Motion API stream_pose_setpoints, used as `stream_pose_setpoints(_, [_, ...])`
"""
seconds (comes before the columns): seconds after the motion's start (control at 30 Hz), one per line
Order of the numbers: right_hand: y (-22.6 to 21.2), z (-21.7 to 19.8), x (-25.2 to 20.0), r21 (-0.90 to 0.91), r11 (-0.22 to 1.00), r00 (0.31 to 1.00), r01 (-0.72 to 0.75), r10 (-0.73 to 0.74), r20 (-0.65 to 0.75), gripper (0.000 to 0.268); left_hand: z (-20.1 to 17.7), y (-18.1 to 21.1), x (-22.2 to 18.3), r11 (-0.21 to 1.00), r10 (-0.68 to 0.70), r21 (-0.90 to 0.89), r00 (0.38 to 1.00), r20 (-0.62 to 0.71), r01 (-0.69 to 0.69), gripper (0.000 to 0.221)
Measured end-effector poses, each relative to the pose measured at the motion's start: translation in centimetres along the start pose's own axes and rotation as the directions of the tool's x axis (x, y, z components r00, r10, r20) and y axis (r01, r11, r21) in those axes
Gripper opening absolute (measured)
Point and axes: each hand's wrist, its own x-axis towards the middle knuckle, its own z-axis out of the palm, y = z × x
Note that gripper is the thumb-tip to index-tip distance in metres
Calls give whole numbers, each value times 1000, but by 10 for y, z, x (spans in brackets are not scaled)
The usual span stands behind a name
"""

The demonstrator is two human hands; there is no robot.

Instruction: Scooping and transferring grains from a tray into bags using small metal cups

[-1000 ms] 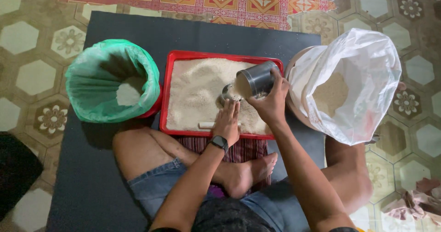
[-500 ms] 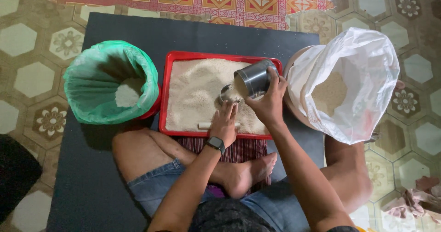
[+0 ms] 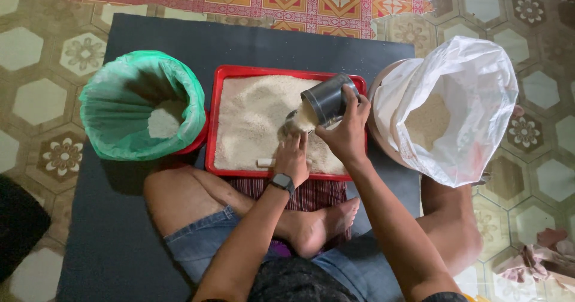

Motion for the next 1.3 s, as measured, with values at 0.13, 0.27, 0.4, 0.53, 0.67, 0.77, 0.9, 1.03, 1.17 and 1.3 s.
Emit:
stream_pose_setpoints(0.13, [-1,-1,1,-20,1000,1000,10,-11,-3,106,7,-3,5,1000,-9,-14,1000,-22,8,91])
stream_pose_setpoints(0.27, [-5,-3,1,-24,999,999,33,-33,-15,106,-27,2,-7,1000,20,2,999,-35,-20,84])
stream_pose_setpoints(0.4, [-4,-2,3,-44,999,999,32,-32,-10,106,-12,-4,-6,999,16,36,999,-27,-15,83])
stream_pose_setpoints(0.53, [-4,1,5,-37,998,999,46,-46,-10,106,-16,-6,-10,999,28,-42,1000,-5,-28,82])
stream_pose_setpoints(0.67, [-8,1,8,-61,997,999,52,-53,-12,107,-11,-8,-14,997,63,-33,989,-134,-68,75])
stream_pose_setpoints(0.77, [-9,1,8,-87,995,998,58,-60,-17,108,2,-20,-11,990,26,-132,977,-211,-55,61])
stream_pose_setpoints(0.9, [-6,1,7,-86,993,997,76,-78,-16,106,-16,-34,-28,974,-63,-225,980,-188,19,58])
stream_pose_setpoints(1.03, [-9,2,5,-120,989,996,84,-85,-5,105,8,-56,-33,984,-93,-170,957,-273,47,60])
stream_pose_setpoints(1.17, [-4,6,3,-137,980,989,141,-145,-18,108,33,-69,-31,995,-27,-95,979,-200,8,43])
stream_pose_setpoints(1.3, [-6,7,3,-173,970,984,168,-176,-33,112,47,-68,-37,996,47,-67,978,-202,-62,37])
